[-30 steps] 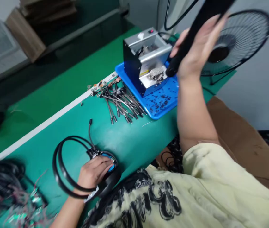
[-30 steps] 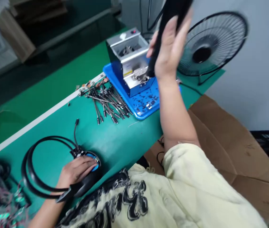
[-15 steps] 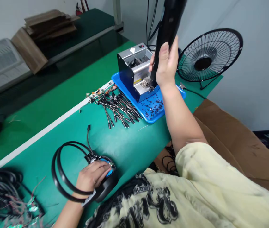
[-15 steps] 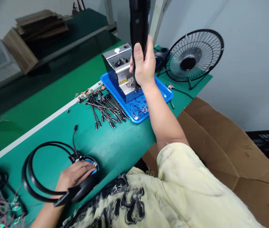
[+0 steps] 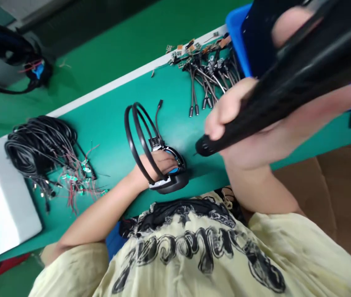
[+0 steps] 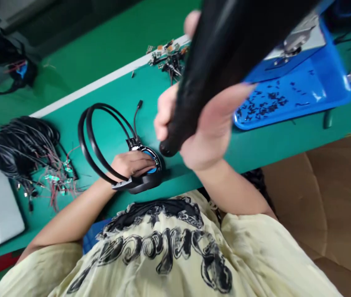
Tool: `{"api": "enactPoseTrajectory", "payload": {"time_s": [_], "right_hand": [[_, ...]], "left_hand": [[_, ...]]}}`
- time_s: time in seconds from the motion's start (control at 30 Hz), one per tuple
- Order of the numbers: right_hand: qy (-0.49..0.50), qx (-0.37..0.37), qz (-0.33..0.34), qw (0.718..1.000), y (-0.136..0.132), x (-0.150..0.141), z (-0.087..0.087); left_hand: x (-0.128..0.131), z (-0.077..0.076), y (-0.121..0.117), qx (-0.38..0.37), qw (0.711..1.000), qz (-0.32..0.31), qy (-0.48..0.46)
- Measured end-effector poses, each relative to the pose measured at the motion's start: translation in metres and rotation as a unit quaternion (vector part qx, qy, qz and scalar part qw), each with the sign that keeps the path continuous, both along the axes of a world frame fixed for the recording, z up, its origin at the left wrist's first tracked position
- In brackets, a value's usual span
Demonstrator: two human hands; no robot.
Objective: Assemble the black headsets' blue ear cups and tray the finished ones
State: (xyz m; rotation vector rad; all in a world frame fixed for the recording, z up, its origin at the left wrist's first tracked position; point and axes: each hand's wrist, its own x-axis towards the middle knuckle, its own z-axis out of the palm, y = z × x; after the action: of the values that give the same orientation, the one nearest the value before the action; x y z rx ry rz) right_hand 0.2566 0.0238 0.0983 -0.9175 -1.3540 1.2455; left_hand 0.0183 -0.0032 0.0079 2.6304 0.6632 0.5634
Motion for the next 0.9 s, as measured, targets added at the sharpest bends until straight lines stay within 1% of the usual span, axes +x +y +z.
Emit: {"api": "enactPoseTrajectory", "payload": {"time_s": [0.07, 0.1, 0.13, 0.2, 0.23, 0.3, 0.43, 0.53, 0.63, 0.77, 0.87, 0.9], "right_hand": [[0.122, 0.033, -0.068, 0.99, -0.011, -0.035, -0.015], [0.151, 0.04, -0.087, 0.984, -0.015, -0.048, -0.024], [0.155, 0.044, -0.093, 0.983, -0.019, -0.058, -0.032], [0.144, 0.05, -0.076, 0.985, -0.025, -0.068, -0.047], [0.142, 0.054, -0.067, 0.986, -0.026, -0.068, -0.053], [0.146, 0.07, -0.07, 0.984, -0.027, -0.066, -0.06], [0.141, 0.069, -0.078, 0.985, -0.026, -0.062, -0.061], [0.16, 0.067, -0.058, 0.983, -0.028, -0.063, -0.061], [0.155, 0.072, -0.038, 0.985, -0.029, -0.065, -0.064], [0.15, 0.109, -0.024, 0.982, -0.027, -0.066, -0.069], [0.166, 0.122, -0.012, 0.978, -0.026, -0.064, -0.072], [0.161, 0.113, -0.001, 0.98, -0.026, -0.063, -0.074]], "left_hand": [[0.0, 0.001, -0.001, 0.005, 1.0, 0.009, -0.006], [0.0, 0.002, -0.002, 0.01, 1.0, 0.01, -0.009], [0.0, 0.003, -0.002, 0.013, 1.0, 0.01, -0.011], [0.001, 0.004, -0.002, 0.011, 1.0, 0.011, -0.012], [0.001, 0.004, -0.002, 0.007, 1.0, 0.011, -0.012], [0.001, 0.003, -0.002, 0.0, 1.0, 0.009, -0.011], [0.001, 0.002, -0.002, -0.006, 1.0, 0.006, -0.01], [0.0, 0.003, -0.001, -0.015, 1.0, 0.004, -0.016], [-0.001, 0.003, -0.001, -0.023, 1.0, 0.002, -0.018], [-0.001, 0.001, -0.001, -0.01, 1.0, 0.006, -0.018], [-0.002, 0.0, -0.001, -0.007, 1.0, 0.01, 0.004], [-0.003, -0.001, -0.001, -0.007, 1.0, 0.012, 0.016]]}}
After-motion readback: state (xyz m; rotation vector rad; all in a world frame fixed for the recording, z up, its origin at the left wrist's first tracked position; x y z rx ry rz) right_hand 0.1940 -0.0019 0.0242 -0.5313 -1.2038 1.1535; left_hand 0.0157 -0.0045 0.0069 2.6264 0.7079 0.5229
